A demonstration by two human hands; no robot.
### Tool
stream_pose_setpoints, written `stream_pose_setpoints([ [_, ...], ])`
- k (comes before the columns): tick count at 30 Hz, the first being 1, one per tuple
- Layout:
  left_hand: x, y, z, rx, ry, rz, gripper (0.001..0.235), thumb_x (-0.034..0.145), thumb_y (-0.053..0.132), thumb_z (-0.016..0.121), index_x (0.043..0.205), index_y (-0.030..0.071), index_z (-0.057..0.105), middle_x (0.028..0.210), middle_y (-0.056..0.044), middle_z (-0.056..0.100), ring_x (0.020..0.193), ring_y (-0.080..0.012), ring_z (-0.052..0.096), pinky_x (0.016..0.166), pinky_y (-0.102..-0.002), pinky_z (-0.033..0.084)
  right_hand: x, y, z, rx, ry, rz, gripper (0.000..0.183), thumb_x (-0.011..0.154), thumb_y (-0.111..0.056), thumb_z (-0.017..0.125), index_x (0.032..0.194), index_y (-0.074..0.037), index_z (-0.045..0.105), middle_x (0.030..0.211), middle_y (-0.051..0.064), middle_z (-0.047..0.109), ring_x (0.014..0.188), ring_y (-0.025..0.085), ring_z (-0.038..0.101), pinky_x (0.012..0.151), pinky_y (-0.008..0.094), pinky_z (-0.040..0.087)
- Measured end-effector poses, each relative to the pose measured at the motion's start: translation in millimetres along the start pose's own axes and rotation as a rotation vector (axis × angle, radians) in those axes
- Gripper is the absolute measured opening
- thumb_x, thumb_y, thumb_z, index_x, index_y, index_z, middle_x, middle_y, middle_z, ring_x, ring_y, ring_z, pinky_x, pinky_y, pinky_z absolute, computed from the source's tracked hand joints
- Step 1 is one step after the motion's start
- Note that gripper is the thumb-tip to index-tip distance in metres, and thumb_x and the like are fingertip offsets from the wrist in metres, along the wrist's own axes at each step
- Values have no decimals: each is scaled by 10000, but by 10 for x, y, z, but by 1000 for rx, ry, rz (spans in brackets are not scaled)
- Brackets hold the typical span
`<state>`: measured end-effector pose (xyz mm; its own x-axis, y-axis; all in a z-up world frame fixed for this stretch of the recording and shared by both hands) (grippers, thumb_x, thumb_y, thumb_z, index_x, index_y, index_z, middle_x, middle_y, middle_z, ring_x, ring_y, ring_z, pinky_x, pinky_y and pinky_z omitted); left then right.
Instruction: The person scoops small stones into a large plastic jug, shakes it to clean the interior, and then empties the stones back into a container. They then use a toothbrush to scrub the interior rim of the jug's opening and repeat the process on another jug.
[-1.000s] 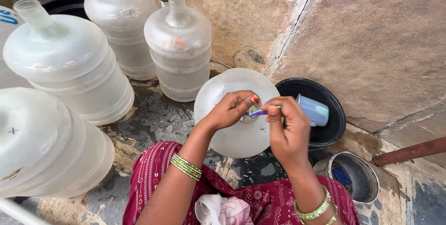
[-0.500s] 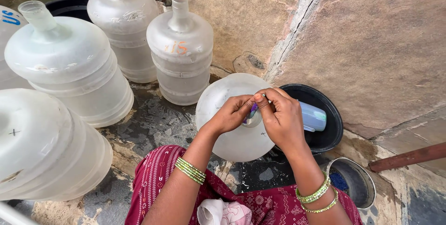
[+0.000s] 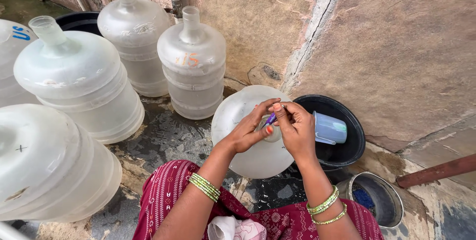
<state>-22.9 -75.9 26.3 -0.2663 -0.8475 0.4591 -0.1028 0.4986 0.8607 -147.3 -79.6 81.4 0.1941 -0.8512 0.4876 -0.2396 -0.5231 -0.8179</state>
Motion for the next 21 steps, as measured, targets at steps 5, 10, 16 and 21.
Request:
stream_pose_setpoints([
  [5,-64,96,1,289,-157,62,1012,734,467,810,1536,60,347,1461,-204,536,1387,-385,482,1214,-537,233,-6,27,-38,-26,-7,40,271,1000,-262,668,1002,-8,764,869,53,743,683,81,670,611,229,514],
  [10,-115,-52,43,411,-158,27,911,736,278,868,1502,86,414,1371,-173,628,1315,-384,560,1253,-523,288,-32,-171,17,-95,-83,-78,259,1000,-243,689,1006,5,762,851,70,741,686,113,663,630,251,520],
  [16,-132,21,112,340,-10,67,772,728,144,839,1408,78,481,1315,-161,655,1259,-380,599,1222,-578,219,-84,-388,53,-147,-124,-175,225,983,-235,694,1013,-25,767,881,71,746,698,136,697,604,264,529],
  [21,-154,-53,1,248,296,21,588,773,97,796,1306,111,549,1185,-86,706,1144,-322,710,1236,-547,316,-118,-379,88,-230,-153,-183,219,952,-244,710,1034,-54,783,839,78,740,706,162,741,584,291,551],
])
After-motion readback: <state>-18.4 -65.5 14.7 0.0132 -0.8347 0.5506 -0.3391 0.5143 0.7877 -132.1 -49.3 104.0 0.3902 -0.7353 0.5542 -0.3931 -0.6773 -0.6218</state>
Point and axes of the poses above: each hand's wrist, its own x-axis towards the middle knuckle, its own z-axis out of the palm, y = z × x, the point moved 8 cm from there along x, towards the middle knuckle
